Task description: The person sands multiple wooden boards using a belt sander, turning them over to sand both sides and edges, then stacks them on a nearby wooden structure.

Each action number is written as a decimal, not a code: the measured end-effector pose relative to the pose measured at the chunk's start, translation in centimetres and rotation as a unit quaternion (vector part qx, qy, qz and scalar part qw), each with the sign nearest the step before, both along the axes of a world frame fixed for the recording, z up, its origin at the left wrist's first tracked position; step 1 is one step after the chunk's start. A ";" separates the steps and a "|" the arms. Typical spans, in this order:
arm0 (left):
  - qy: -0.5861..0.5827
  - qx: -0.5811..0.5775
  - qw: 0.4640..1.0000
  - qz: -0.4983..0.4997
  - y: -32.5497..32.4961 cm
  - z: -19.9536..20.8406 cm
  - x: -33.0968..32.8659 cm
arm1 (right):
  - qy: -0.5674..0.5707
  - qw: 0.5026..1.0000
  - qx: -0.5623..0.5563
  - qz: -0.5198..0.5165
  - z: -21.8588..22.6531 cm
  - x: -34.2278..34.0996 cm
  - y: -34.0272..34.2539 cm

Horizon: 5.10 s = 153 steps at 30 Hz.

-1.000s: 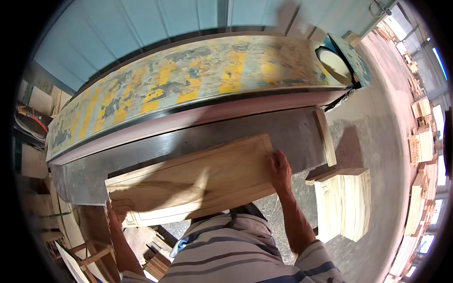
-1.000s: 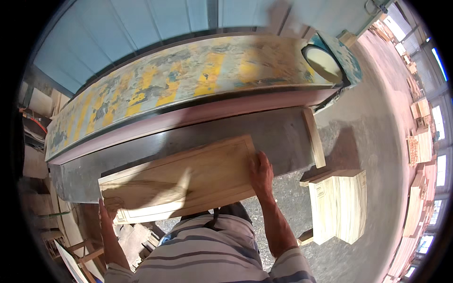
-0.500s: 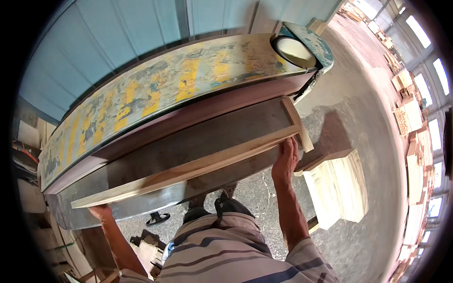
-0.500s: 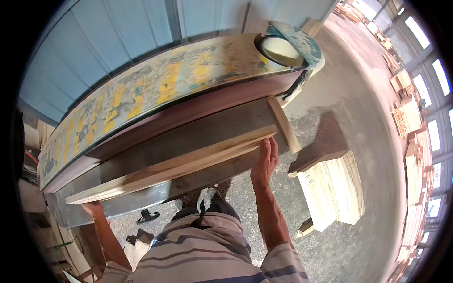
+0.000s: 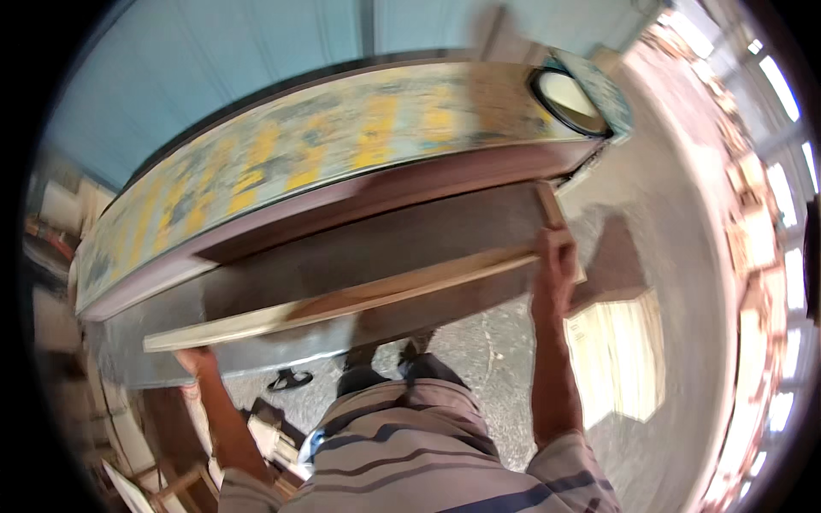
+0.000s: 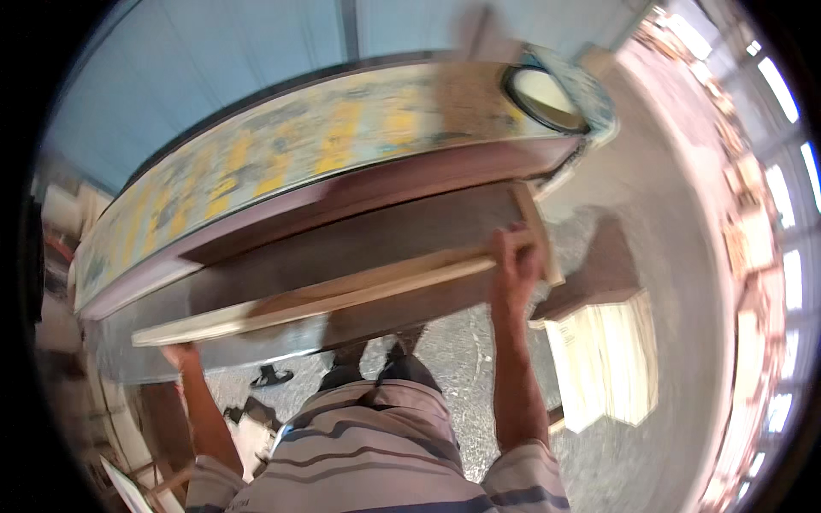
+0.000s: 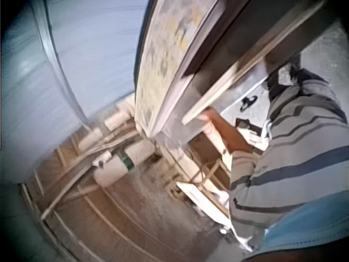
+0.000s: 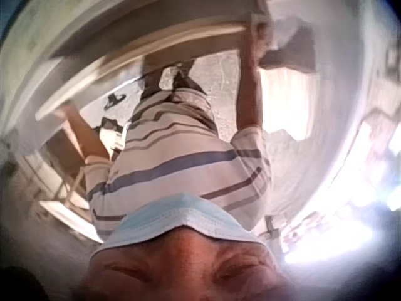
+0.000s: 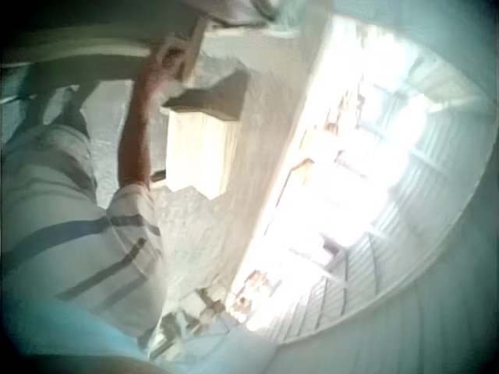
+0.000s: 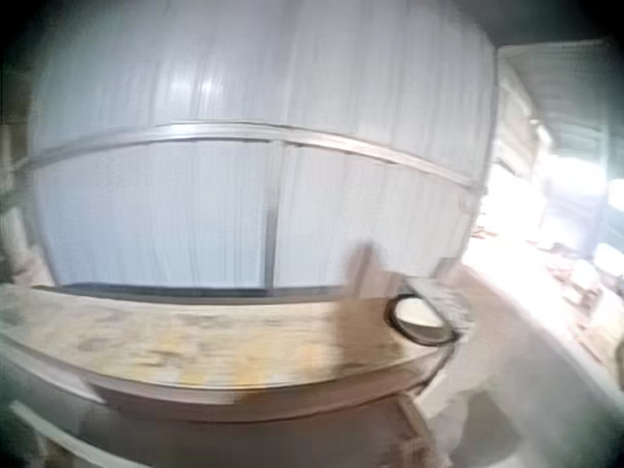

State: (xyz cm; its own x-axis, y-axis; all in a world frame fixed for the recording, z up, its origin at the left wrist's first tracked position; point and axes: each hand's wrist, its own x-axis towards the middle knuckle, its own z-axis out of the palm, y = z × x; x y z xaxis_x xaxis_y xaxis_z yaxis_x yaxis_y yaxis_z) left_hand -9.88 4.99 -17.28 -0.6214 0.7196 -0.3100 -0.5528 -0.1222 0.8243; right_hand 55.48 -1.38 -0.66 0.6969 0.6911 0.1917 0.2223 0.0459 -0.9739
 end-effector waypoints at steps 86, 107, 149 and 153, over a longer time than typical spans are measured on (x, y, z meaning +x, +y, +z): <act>0.342 -0.399 0.835 -0.161 -6.9 6.0 11.4 | -0.105 0.990 -0.094 -0.030 -10.8 3.4 0.2; 0.318 -0.382 0.853 -0.158 -4.2 3.8 6.6 | 0.105 0.991 0.083 -0.008 -11.7 -0.5 2.0; 0.312 -0.366 0.866 -0.139 -5.4 1.9 -0.6 | 0.079 0.992 -0.015 -0.096 -12.4 -5.7 3.2; 0.365 -0.370 0.843 -0.141 -4.7 3.4 6.8 | 0.102 0.986 -0.019 -0.128 -11.3 -0.6 3.0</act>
